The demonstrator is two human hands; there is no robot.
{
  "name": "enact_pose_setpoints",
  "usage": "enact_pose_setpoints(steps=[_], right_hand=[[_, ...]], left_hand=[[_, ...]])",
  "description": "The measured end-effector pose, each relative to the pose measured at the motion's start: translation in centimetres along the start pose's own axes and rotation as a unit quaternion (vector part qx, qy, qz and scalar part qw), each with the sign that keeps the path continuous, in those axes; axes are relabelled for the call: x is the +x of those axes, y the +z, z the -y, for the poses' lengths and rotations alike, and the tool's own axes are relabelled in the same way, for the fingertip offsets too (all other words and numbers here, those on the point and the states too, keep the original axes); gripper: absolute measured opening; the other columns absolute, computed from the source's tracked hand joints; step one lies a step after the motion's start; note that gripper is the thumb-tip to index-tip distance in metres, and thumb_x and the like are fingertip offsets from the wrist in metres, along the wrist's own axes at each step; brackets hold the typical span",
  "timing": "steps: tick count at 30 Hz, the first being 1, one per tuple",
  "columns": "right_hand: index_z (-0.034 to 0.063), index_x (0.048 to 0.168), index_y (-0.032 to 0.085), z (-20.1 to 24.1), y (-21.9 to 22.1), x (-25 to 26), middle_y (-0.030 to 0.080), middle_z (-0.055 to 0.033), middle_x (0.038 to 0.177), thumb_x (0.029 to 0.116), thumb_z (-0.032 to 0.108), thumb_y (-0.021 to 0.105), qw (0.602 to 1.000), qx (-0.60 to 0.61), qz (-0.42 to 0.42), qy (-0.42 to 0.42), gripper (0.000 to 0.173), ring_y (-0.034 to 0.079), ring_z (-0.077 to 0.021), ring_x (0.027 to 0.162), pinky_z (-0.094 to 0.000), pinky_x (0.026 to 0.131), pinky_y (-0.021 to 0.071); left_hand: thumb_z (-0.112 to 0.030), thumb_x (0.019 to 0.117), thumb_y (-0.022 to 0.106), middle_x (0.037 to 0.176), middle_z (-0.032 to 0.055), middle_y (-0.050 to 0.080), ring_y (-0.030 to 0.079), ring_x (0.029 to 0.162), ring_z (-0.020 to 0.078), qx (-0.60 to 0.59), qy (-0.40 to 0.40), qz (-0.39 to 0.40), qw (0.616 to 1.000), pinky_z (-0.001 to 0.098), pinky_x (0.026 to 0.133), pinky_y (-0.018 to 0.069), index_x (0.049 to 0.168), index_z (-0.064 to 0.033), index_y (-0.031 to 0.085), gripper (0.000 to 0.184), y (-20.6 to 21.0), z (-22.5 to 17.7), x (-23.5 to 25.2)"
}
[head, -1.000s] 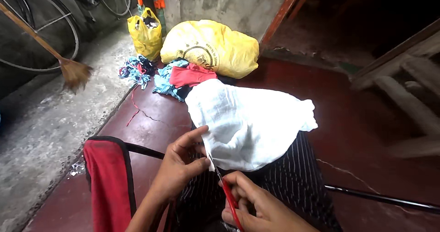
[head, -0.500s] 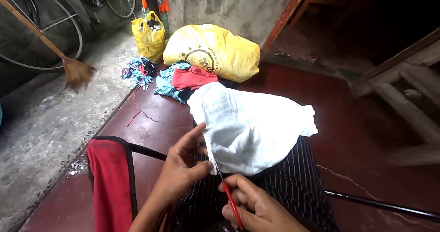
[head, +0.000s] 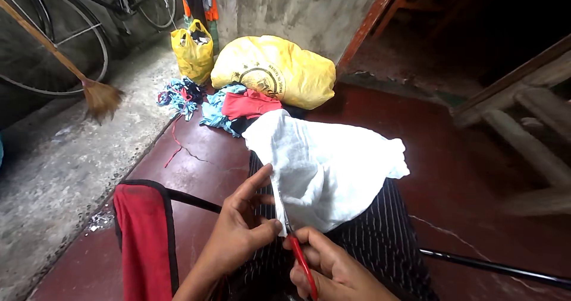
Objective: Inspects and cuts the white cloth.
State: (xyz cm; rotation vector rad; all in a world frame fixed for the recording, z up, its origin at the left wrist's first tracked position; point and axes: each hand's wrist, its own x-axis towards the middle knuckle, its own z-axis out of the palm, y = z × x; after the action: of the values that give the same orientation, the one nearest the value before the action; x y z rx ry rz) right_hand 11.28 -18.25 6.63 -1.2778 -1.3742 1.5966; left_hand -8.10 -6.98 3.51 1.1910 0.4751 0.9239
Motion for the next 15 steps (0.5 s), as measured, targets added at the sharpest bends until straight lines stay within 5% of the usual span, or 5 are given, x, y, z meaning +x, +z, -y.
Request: enact_pose_setpoints(steps=[15], right_hand=[[0.005,0.128,0.049,-0.64,-0.41,0.31,0.066,-0.0018,0.083,0.1017,0.029,0.064,1.0,0.015,0.001,0.003,0.038,0.062,-0.0085,0.069,-0.0263,0.062,0.0522]], left_hand=[[0.01,0.0798,0.07,0.159,0.0128,0.038,0.062,0.121,0.03,0.002,-0.017,0.046,0.999,0.0421,0.082,0.0631,0.163,-0.0192,0.027,0.098,-0.1,0.91,0.01]])
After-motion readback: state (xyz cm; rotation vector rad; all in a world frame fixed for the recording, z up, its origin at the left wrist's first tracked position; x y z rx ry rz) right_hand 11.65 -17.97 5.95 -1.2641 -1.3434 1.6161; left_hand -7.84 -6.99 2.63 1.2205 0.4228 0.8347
